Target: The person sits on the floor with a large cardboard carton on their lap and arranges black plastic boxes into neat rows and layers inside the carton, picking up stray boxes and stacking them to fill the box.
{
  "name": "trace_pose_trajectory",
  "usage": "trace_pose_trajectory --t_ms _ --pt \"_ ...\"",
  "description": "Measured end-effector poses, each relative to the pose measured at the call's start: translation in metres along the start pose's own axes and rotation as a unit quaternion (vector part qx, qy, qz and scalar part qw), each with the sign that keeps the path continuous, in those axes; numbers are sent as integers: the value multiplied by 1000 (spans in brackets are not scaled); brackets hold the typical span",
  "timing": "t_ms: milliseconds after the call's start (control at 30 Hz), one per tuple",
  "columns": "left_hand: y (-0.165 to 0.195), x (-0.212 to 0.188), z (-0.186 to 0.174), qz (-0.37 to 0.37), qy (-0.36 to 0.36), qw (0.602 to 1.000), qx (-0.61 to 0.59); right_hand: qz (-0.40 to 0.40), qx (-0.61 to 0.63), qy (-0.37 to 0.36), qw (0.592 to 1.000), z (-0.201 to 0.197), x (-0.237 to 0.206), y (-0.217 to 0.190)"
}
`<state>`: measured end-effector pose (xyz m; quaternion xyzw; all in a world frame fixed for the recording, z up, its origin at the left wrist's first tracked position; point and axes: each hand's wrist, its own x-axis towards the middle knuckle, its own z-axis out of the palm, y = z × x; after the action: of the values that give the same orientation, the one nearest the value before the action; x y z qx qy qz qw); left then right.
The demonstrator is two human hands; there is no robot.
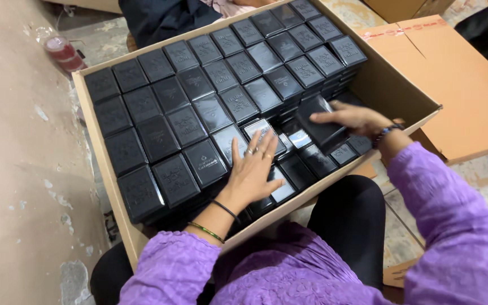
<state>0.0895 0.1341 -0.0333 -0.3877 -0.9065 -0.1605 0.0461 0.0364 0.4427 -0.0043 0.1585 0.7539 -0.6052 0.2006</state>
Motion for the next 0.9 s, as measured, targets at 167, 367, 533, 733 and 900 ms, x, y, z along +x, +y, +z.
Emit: trace_pose_trajectory --t_ms 167,367,533,733,900 --pt "-4 -3 5 -33 -91 994 41 -21 -232 -46 971 42 61 36" --pt "-12 -8 0 -43 -79 996 16 16 -231 -54 971 53 61 23" --pt "-4 -9 0 -53 -100 993 24 93 -133 -51 985 56 43 26" --pt "-4 -8 0 -50 -91 994 26 47 -43 -70 996 51 56 30" --pt "-4 -7 -2 -49 -90 995 19 -195 -208 -99 953 25 50 29"
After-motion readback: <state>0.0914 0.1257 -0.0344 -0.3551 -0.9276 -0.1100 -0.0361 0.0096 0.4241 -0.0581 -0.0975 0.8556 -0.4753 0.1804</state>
